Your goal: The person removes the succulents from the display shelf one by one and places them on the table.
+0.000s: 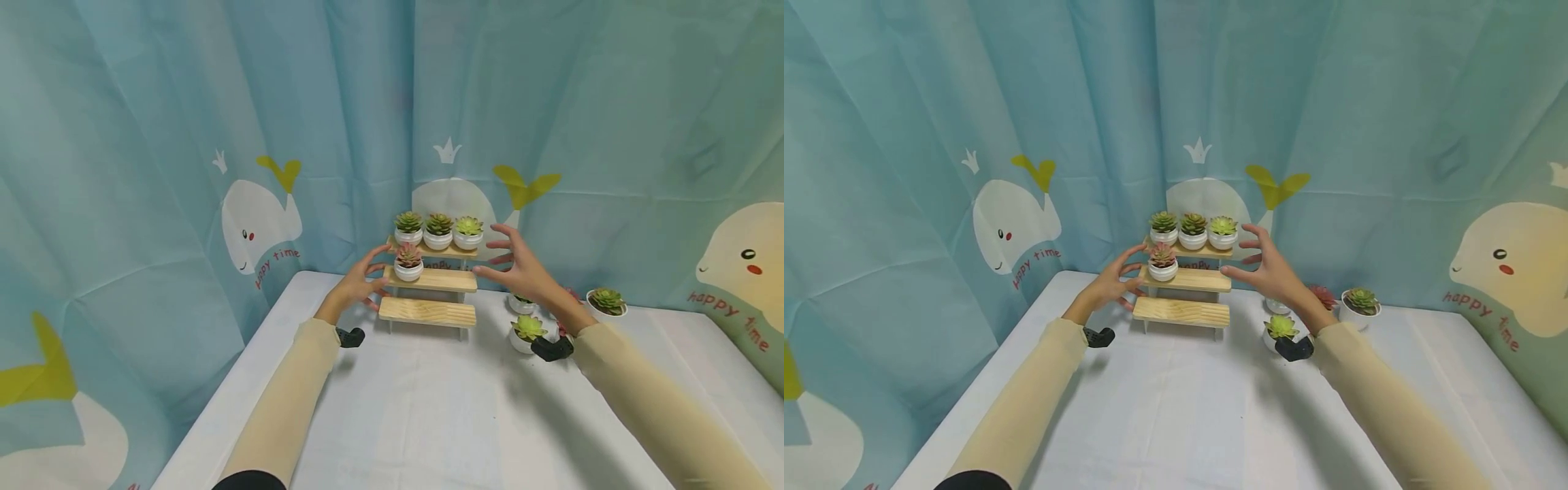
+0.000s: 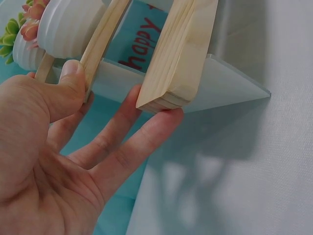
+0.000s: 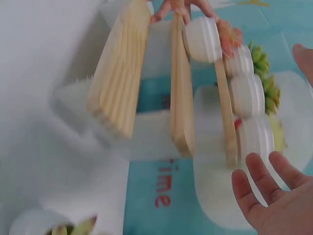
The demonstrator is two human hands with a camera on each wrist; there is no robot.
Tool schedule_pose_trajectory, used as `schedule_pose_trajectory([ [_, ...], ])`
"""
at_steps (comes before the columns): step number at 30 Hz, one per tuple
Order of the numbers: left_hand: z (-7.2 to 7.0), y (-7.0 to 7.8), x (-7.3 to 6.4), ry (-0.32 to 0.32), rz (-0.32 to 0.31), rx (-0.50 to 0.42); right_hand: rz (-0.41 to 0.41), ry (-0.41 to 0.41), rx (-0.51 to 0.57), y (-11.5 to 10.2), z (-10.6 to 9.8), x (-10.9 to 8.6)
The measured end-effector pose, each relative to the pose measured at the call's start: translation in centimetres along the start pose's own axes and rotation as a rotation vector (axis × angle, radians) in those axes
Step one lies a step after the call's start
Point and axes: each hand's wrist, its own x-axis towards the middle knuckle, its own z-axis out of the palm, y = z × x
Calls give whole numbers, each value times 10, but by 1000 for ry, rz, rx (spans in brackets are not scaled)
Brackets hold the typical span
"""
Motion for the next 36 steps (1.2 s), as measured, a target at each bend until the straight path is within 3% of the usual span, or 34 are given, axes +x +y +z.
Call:
schedule_pose_trajectory([
  [19, 1, 2, 1, -3, -7, 13, 9, -97, 71, -8, 68, 25],
  [27, 0, 1, 2, 4, -18, -14, 8, -107, 137, -13, 88, 36],
  [36, 1, 2, 0, 2, -21, -17, 24, -94, 107, -13, 103, 44],
])
